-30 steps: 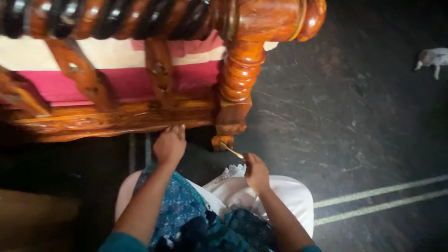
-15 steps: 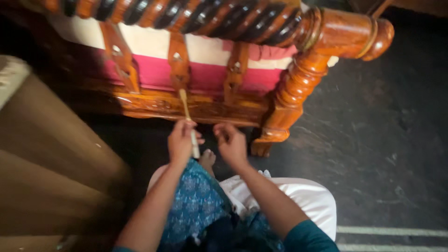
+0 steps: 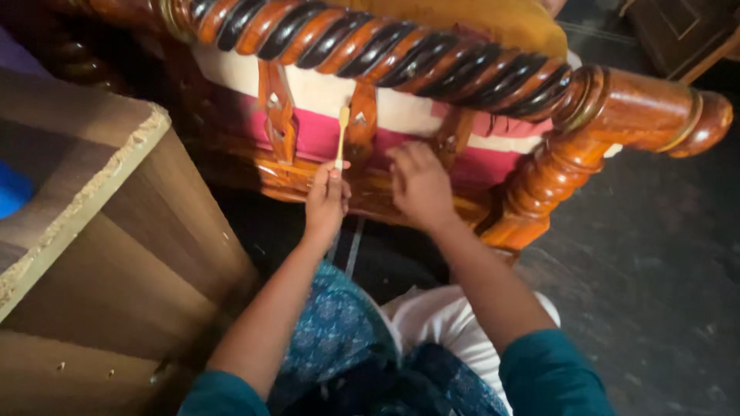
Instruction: The person uses a toothbrush to scrub the carved wooden bed frame, focusing on the grooves and details of the twisted posts and side rails. The person moves along the frame, cleaning different sections of the wood.
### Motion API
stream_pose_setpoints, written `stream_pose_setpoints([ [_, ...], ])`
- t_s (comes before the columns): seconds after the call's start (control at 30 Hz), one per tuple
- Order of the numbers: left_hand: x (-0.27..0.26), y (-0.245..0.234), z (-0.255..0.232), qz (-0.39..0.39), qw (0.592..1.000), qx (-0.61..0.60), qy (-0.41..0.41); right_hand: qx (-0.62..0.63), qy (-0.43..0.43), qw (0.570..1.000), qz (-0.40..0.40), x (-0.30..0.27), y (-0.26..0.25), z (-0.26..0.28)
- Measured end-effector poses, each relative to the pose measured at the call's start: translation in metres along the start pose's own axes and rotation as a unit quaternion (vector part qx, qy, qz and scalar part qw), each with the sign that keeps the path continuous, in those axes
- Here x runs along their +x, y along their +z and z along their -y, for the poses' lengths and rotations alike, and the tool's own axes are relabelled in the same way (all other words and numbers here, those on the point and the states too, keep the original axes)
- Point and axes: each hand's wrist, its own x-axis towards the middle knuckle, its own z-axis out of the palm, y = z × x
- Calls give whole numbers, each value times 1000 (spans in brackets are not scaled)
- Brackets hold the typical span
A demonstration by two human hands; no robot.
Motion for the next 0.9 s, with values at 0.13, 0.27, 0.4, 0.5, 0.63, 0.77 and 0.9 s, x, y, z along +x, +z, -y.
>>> stream_pose_setpoints([
  [0.13,13,15,-12,11,992,61,109,-125,-91,988,7,-13,36,-16],
  [0.27,27,18,-30,43,999,-23,-3,-147,-69,981,104,-56,69,-34],
  [0.4,17,25,-49,65,963,-221,-141,-139,-49,981,126,-77,83,-46],
  [0.5,9,39,-57,34,959,-243,-145,-131,-68,986,77,-83,87,-49],
  [0.63,10,50,-67,20,965,-228,-127,-129,-67,987,67,-83,88,-51],
  [0.77,3,46,-55,-21,983,-98,-155,-107,-50,990,72,-83,90,-49],
  [0.9,-17,24,-56,-127,880,442,121,-101,-40,991,73,-83,91,-47],
])
